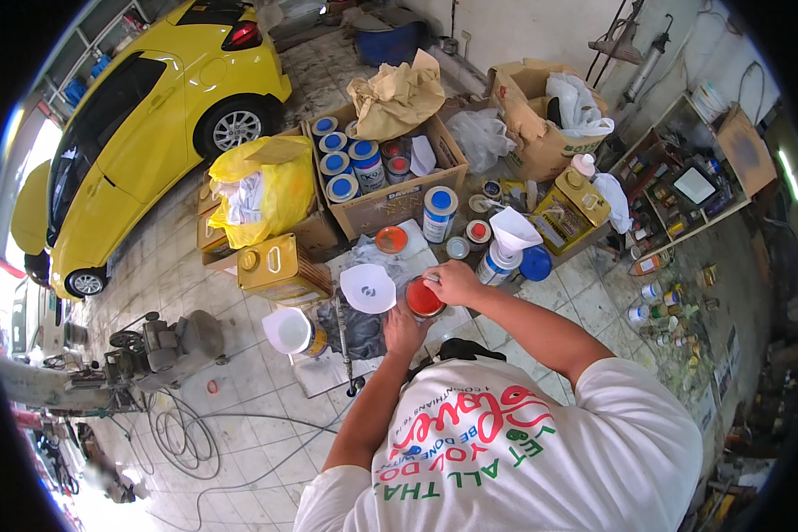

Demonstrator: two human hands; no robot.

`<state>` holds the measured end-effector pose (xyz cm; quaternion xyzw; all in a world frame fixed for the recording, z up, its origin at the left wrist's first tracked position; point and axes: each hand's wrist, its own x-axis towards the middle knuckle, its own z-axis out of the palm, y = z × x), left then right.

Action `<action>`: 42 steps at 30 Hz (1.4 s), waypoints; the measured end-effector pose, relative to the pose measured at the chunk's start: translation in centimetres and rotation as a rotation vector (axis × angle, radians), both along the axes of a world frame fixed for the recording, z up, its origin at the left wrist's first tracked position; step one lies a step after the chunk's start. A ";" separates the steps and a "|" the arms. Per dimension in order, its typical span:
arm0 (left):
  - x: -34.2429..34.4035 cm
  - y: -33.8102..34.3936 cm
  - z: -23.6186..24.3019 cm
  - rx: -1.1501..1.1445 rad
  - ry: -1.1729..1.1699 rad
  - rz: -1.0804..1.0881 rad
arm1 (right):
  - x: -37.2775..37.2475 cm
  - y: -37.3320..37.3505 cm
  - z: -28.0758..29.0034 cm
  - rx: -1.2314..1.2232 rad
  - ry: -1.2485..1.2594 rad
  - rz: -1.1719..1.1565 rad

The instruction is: The person walks to a workbench, opens a red paint can, stirs the paint, and pours it into a white funnel placed in a container. They then add liquid from a yellow can into the same funnel and continue stirring.

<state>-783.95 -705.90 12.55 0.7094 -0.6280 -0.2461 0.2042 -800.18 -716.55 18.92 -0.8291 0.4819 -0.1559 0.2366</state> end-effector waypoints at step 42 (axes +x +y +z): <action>0.8 0.1 -0.1 -0.043 -0.085 -0.008 | -1.4 -0.4 2.4 0.316 0.041 0.162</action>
